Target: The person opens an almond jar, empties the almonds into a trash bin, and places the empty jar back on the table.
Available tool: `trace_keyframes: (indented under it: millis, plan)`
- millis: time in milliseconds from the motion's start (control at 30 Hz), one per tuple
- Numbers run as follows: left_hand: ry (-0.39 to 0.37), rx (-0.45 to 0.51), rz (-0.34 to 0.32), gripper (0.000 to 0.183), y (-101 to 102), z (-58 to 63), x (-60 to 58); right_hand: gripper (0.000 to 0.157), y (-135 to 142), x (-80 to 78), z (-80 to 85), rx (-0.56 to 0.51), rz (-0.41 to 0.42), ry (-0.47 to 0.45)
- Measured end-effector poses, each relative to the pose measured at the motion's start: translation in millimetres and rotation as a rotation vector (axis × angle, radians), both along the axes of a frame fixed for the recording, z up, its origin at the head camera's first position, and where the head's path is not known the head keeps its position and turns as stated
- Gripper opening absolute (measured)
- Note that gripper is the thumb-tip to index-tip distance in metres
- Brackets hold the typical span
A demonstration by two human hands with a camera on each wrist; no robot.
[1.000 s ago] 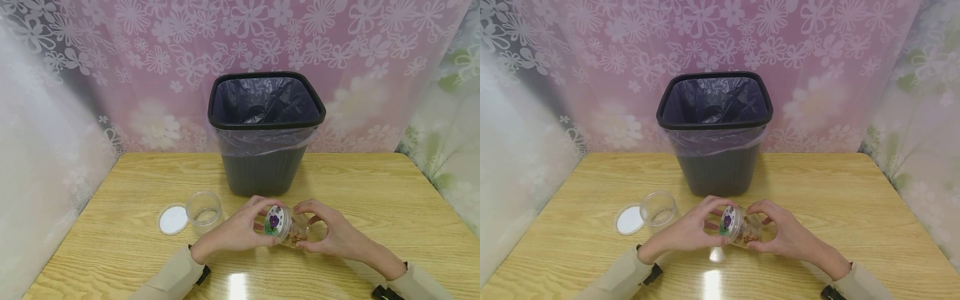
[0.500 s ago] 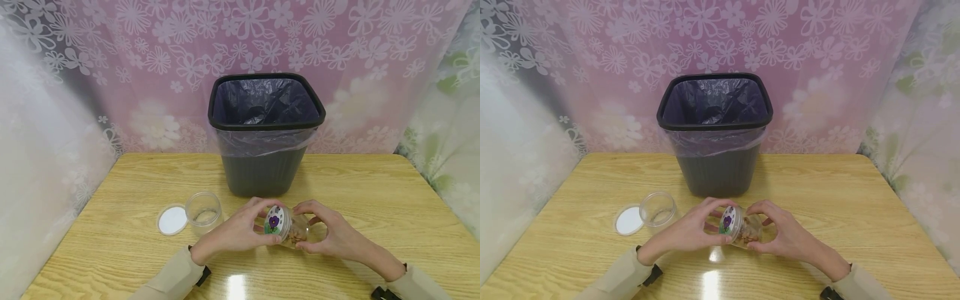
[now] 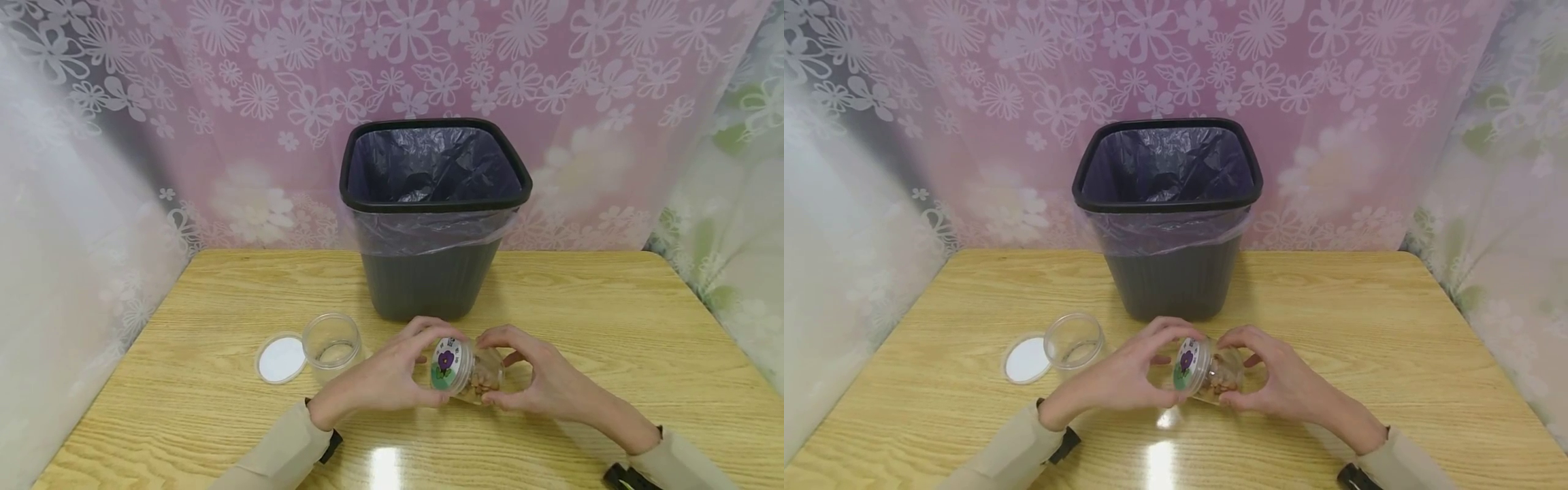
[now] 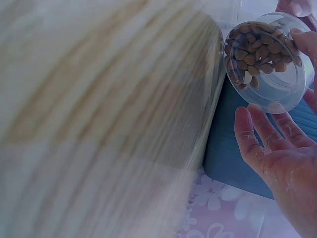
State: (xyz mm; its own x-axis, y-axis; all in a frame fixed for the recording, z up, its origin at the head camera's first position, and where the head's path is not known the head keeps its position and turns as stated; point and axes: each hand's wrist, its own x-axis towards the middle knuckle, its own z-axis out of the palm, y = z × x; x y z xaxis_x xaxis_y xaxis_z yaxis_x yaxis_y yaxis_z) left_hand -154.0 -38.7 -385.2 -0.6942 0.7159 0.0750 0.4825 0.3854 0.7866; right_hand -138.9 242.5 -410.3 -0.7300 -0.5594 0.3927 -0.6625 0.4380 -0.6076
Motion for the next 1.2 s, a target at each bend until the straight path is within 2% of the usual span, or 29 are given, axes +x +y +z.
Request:
trace_keyframes:
  millis: [233,500,1200]
  plan:
    - [0.077,-0.002,-0.025,0.075,0.4,-2.0,-1.4,0.07,-0.1,-0.9,1.8,-0.015,0.015,0.002]
    - [-0.013,0.058,-0.041,0.075,1.0,-3.8,-2.5,0.07,-0.4,-2.0,1.3,-0.024,0.026,0.0]
    - [-0.119,0.06,-0.003,0.076,0.4,-4.2,-4.1,0.069,0.1,-1.8,2.0,-0.021,0.022,-0.027]
